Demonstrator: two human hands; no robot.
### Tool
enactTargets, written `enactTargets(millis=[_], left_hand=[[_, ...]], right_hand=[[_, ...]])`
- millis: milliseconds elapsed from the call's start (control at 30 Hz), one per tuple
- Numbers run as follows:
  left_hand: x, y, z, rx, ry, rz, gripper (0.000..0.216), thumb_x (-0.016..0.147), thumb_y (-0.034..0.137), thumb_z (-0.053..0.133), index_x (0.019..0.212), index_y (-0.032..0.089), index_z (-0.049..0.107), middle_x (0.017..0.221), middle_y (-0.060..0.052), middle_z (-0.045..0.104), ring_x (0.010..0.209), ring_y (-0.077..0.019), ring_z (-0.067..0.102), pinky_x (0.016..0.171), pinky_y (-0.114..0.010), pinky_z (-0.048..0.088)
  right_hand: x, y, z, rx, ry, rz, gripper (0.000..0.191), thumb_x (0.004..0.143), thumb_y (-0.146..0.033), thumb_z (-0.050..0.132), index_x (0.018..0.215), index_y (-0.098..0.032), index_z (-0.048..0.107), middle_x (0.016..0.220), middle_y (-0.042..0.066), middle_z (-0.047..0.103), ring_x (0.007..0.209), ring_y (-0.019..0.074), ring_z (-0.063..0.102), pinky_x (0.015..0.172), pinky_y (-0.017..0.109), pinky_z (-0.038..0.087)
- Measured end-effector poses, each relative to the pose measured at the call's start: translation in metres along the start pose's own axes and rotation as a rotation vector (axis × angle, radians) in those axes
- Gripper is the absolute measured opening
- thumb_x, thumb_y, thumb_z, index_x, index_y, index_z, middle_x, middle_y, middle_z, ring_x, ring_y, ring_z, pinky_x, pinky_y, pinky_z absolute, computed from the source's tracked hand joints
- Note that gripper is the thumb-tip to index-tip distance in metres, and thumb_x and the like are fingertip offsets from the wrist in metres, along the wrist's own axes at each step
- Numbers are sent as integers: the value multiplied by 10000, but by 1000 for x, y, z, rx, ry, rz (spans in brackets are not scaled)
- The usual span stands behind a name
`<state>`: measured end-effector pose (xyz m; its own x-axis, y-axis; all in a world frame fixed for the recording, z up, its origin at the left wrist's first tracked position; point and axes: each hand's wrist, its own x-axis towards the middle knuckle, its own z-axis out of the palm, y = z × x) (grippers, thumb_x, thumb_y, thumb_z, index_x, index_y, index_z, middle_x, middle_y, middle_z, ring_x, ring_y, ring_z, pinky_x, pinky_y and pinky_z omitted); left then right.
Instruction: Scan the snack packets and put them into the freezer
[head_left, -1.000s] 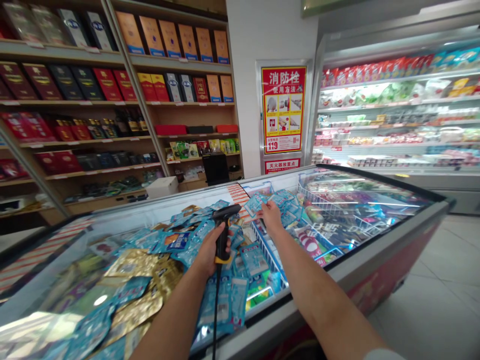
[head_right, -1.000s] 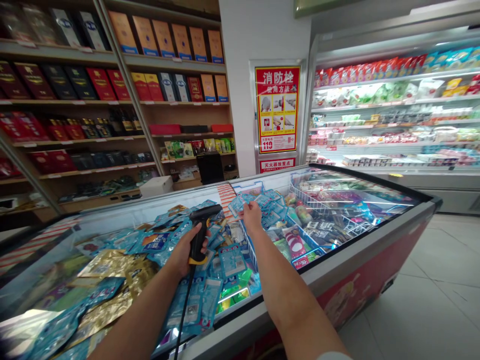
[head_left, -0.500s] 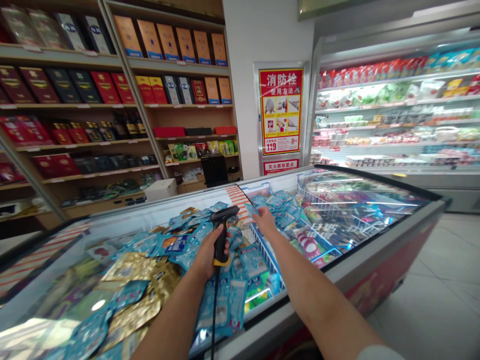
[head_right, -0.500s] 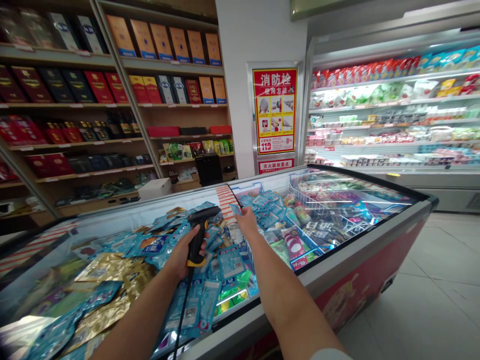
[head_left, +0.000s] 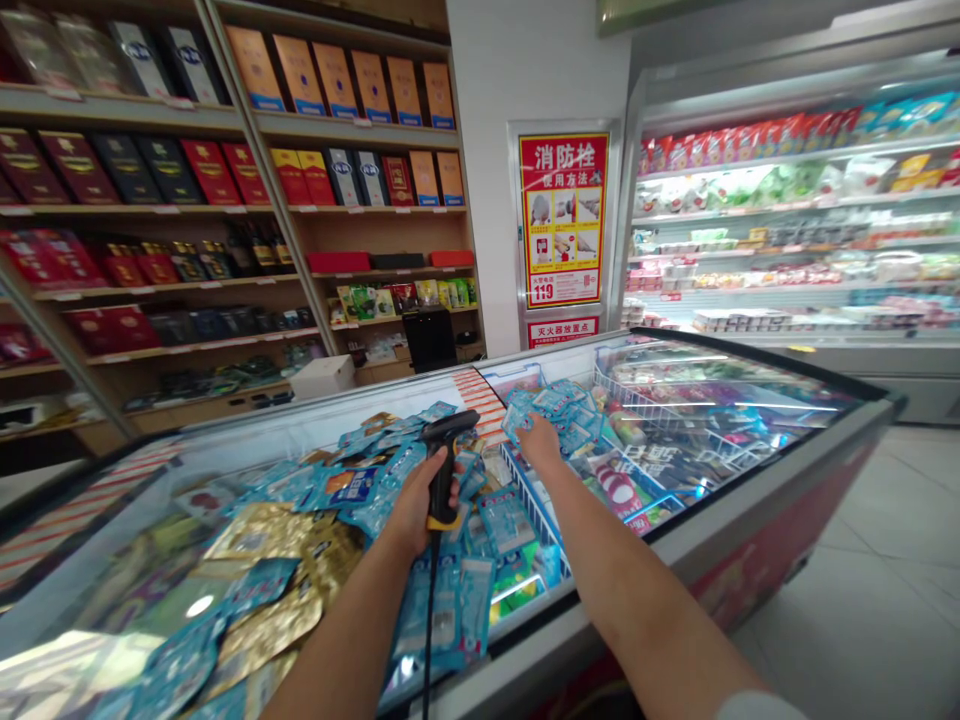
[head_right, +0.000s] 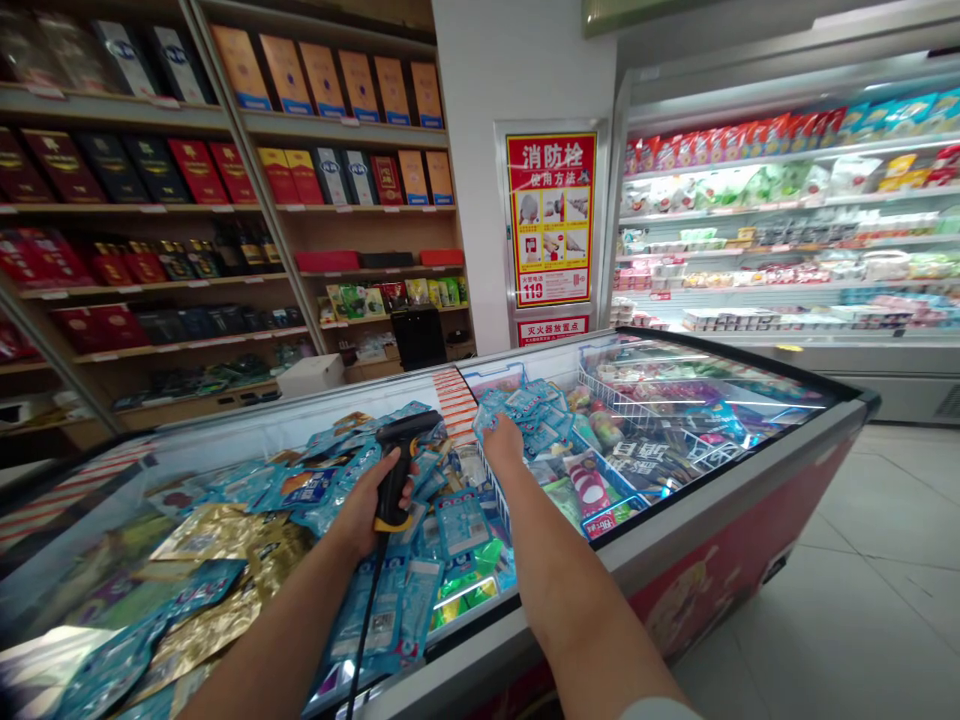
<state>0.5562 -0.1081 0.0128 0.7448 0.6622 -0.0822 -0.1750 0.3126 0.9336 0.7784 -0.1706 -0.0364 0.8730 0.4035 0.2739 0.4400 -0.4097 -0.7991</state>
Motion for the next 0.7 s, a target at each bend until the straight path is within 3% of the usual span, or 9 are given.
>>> enactTargets(millis=[100,267,500,700], left_hand=[[1,-1,-1,16,-10,-4,415,705,518,757,789,134,626,519,6,563,380,-91,460,359,-189,336],[2,-1,-3,42,-26,-13,437,706,550,746,751,129,637,495,6,546,372,-92,460,359,-187,329],[1,-2,-3,57,-26,-12,450,704,564,737,738,124,645,495,4,543,369,-90,457,357,-185,327],[1,-1,-3,60,-28,-12,438,721,561,722,718,130,639,484,2,536,367,-92,452,358,-185,326]], right_hand=[[5,6,3,170,25,46,357,787,-237,658,1130,-140,677,966,91,716,929,237,682,853,315,512],[7,3,17,615,-47,194,330,784,-237,578,1096,-154,646,685,-22,613,612,164,640,614,269,547],[1,-9,16,784,-75,247,320,776,-188,575,1095,-174,599,719,-32,592,624,149,651,665,284,589],[0,-9,15,787,-68,253,273,763,-188,573,1034,-173,602,705,-31,601,624,156,659,673,296,588]])
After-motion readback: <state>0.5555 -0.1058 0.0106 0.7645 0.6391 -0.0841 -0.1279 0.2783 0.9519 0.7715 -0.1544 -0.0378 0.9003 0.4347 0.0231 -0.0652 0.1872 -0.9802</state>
